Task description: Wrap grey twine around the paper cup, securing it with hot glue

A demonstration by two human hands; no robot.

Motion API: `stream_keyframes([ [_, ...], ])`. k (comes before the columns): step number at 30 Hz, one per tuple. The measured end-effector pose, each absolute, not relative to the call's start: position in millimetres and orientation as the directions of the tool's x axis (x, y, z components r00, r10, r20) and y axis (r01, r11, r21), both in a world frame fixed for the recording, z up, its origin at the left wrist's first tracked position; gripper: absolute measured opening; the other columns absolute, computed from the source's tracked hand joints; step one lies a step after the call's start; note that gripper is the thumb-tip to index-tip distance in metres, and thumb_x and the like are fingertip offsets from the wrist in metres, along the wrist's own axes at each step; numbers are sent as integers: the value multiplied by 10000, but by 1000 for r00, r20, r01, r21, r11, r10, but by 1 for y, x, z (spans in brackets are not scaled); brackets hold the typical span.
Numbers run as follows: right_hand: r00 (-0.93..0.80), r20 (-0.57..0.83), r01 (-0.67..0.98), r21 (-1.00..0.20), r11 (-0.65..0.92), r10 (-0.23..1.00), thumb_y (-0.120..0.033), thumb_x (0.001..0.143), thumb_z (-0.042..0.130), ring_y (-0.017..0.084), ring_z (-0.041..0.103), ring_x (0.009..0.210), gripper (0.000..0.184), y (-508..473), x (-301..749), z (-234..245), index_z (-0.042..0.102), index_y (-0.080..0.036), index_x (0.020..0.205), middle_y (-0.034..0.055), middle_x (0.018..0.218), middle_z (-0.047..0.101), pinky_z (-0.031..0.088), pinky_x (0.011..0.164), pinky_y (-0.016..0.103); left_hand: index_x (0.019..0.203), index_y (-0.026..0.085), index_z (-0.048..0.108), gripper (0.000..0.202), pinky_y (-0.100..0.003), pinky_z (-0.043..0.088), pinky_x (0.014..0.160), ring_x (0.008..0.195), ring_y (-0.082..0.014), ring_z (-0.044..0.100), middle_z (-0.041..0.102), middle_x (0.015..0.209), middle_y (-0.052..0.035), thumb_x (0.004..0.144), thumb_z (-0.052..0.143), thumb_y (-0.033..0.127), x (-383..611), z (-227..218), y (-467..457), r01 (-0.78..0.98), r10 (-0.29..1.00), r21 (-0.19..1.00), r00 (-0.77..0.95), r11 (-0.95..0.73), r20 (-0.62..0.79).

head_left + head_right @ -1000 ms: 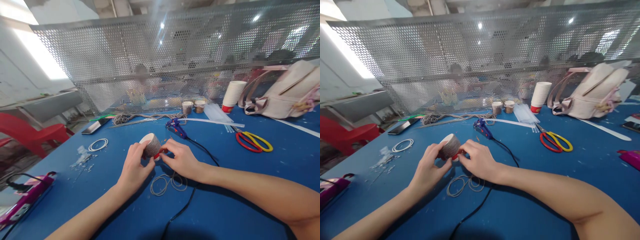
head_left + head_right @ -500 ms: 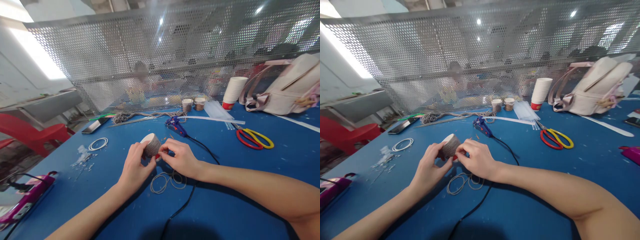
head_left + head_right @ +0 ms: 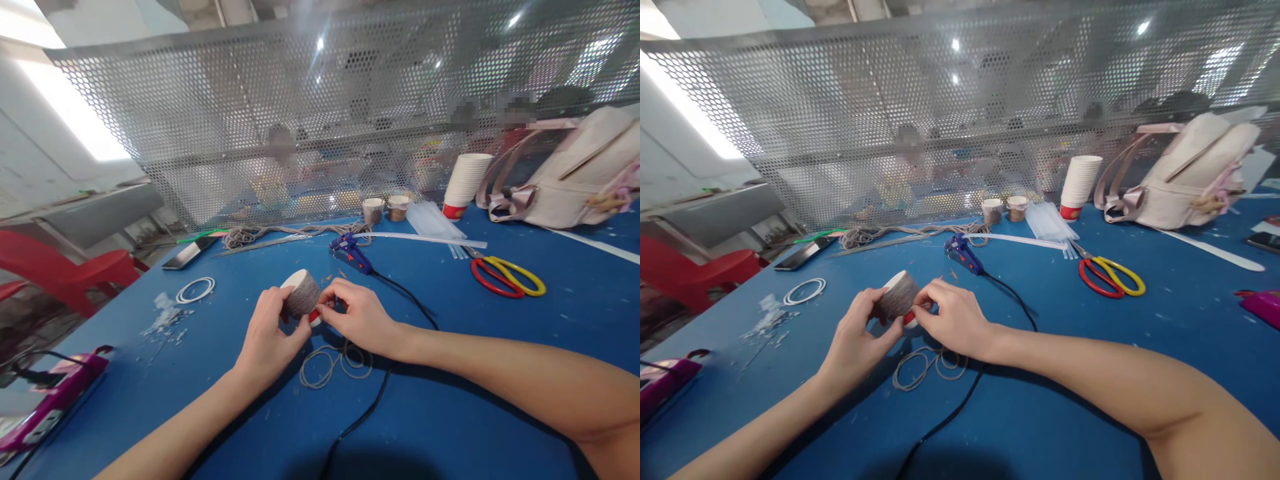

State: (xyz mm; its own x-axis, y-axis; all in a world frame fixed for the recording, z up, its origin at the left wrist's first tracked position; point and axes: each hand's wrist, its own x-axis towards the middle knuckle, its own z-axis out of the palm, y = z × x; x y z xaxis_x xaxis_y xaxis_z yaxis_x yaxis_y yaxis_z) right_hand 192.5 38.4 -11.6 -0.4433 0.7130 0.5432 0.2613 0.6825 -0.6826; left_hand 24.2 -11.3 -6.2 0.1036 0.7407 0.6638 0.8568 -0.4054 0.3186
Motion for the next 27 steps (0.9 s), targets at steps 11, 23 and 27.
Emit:
stream_keyframes([
  [11, -442, 547, 225, -700, 678, 711, -175, 801, 620, 122, 538, 693, 87, 36, 191, -13, 569, -195, 734, -12, 750, 586, 413, 652, 258, 792, 206, 489, 136, -254, 413, 562, 622, -128, 472, 488, 689, 32, 729, 594, 262, 26, -4, -13, 823, 778, 441, 3, -359, 628],
  [23, -663, 747, 26, -27, 999, 37, -250, 861, 509, 177, 560, 838, 133, 21, 201, -12, 573, -245, 744, 25, 884, 655, 388, 768, 349, 802, 209, 479, 203, -252, 450, 595, 611, -123, 508, 511, 678, 43, 693, 615, 315, 12, 2, -2, 599, 836, 757, -252, -261, 488],
  [27, -671, 681, -169, 244, 955, -293, -333, 880, 492, 140, 489, 607, 279, 1, 201, -13, 520, -247, 615, -14, 669, 597, 382, 637, 316, 801, 208, 489, 191, -245, 442, 582, 597, -121, 500, 525, 671, 44, 690, 605, 312, 12, 4, 1, 563, 832, 787, -287, -254, 474],
])
